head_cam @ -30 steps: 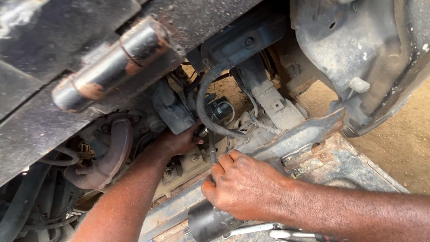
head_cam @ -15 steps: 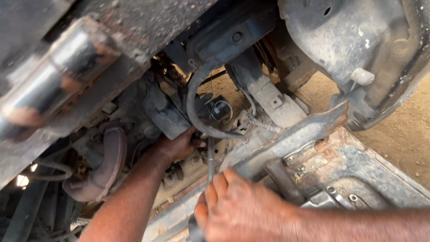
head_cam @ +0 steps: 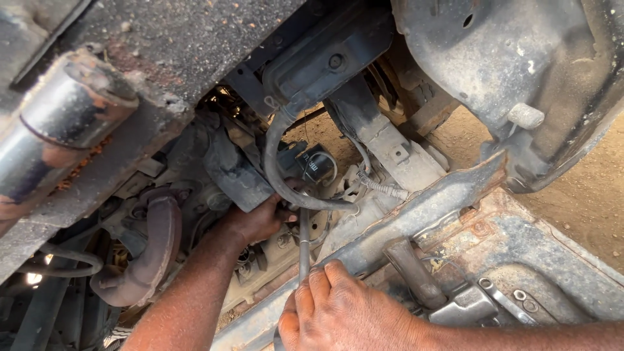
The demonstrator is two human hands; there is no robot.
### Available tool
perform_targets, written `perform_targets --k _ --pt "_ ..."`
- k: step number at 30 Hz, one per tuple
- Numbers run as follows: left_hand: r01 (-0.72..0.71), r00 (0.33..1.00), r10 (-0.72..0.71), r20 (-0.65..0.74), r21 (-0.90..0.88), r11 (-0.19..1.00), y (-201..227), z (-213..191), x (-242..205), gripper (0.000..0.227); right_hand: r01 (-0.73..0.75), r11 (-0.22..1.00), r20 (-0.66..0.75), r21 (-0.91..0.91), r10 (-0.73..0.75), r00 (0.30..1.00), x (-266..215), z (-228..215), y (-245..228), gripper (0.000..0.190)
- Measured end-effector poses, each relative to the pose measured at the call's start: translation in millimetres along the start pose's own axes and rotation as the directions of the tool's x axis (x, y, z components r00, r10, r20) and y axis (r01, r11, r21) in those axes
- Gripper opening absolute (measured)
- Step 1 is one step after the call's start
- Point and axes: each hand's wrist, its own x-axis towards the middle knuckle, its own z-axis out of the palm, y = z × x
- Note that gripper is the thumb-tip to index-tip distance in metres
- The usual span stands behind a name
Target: The recorder replaces a starter motor on a vehicle engine.
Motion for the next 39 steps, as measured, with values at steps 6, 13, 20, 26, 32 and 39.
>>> perform_targets --k 6,13,20,26,32,39 --pt "0.013 1.000 -0.011 0.021 -0.118 0.993 -17 23 15 0.057 -0.086 0.991 0.158 0.099 0.070 0.985 6 -26 8 0.032" --pt "-0.060 0.998 0.055 -0.036 -0.157 0.986 -32 51 30 0.055 -0.347 0.892 0.125 0.290 0.325 0.938 23 -58 30 0.023" --pt "0.131 0.991 -0.132 -0.010 -0.042 0.990 -2 20 -13 0.044 -0.631 0.774 0.479 -0.052 0.573 0.664 112 -111 28 0.028" --pt "0.110 0.988 -0.104 -0.117 0.044 0.993 -18 37 -9 0.043 -0.496 0.811 0.294 -0.312 0.578 0.761 138 -55 45 0.013" --pt "0.099 0.983 -0.104 -0.150 -0.038 0.994 -20 28 -43 0.043 -0.520 0.769 0.330 -0.373 0.633 0.700 176 -58 56 0.027" --pt "0.082 0.965 -0.087 -0.248 -0.032 0.996 -40 39 -35 0.030 -0.527 0.684 0.503 -0.504 0.729 0.465 173 -93 24 0.035"
